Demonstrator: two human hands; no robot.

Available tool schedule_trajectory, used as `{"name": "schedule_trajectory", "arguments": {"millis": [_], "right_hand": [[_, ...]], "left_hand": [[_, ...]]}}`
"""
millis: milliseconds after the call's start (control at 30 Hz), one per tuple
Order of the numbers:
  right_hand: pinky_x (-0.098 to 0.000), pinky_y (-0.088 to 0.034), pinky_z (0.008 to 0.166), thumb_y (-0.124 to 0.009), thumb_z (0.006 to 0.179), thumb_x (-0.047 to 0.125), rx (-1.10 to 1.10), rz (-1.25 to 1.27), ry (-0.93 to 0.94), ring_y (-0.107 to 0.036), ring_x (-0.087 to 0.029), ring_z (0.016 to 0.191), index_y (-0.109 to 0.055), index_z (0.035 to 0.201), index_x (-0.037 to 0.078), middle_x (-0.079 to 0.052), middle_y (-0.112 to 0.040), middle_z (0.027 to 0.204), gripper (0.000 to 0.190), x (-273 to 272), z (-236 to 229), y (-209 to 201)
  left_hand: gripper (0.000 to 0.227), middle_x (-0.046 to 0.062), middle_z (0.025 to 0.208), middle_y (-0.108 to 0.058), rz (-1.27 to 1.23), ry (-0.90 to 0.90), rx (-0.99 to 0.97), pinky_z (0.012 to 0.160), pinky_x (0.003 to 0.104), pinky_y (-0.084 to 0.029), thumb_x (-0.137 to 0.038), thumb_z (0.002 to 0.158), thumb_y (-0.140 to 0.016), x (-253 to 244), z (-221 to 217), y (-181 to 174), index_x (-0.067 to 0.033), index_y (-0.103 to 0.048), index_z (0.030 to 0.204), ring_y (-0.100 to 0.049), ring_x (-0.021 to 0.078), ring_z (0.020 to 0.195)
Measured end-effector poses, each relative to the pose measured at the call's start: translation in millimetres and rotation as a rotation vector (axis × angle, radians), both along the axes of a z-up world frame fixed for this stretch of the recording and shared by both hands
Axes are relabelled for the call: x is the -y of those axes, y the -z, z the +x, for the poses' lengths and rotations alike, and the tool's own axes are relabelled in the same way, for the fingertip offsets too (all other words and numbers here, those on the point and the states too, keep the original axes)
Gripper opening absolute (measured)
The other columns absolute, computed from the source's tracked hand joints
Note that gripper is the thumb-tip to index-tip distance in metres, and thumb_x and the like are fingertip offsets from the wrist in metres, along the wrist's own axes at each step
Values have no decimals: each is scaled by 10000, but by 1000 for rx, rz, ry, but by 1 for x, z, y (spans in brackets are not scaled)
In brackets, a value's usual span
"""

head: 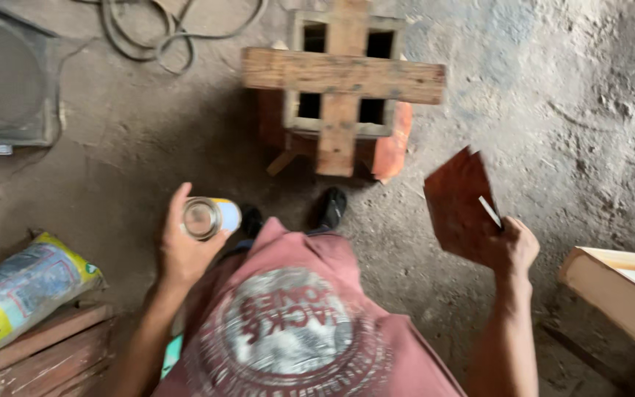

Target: The person applies a liquid substance to a wooden board by hand using a small piece of material, repeatedly dipping the material into a small open can and wiping it across the wood surface.

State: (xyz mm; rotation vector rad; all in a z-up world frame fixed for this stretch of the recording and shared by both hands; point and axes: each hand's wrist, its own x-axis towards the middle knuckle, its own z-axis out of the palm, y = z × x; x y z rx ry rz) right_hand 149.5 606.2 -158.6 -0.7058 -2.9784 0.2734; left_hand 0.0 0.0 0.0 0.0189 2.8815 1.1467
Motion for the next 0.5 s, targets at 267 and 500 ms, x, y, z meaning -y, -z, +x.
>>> {"name": "schedule_trajectory", "arguments": {"millis": [267, 500], "right_hand": [[-448, -558, 761, -679, 835, 257, 234, 36, -292, -686, -328, 835, -700, 835, 143, -96, -702, 859, 116, 152, -39, -68], [-450, -562, 724, -710, 808, 282, 332, -52, -525, -696, -331, 820, -694, 799, 125, -99, -706, 843, 158, 283, -81, -57]], "left_hand": [[955, 185, 1230, -681, 100, -22, -31, 974, 428, -536, -153, 672, -922, 105, 6, 13, -33, -455, 1496, -669, 331, 1138], [932, 188, 1236, -672, 79, -120, 37, 980, 435, -532, -151, 670, -908, 197, 38, 22, -39, -475, 1488, -662, 337, 1142]]}}
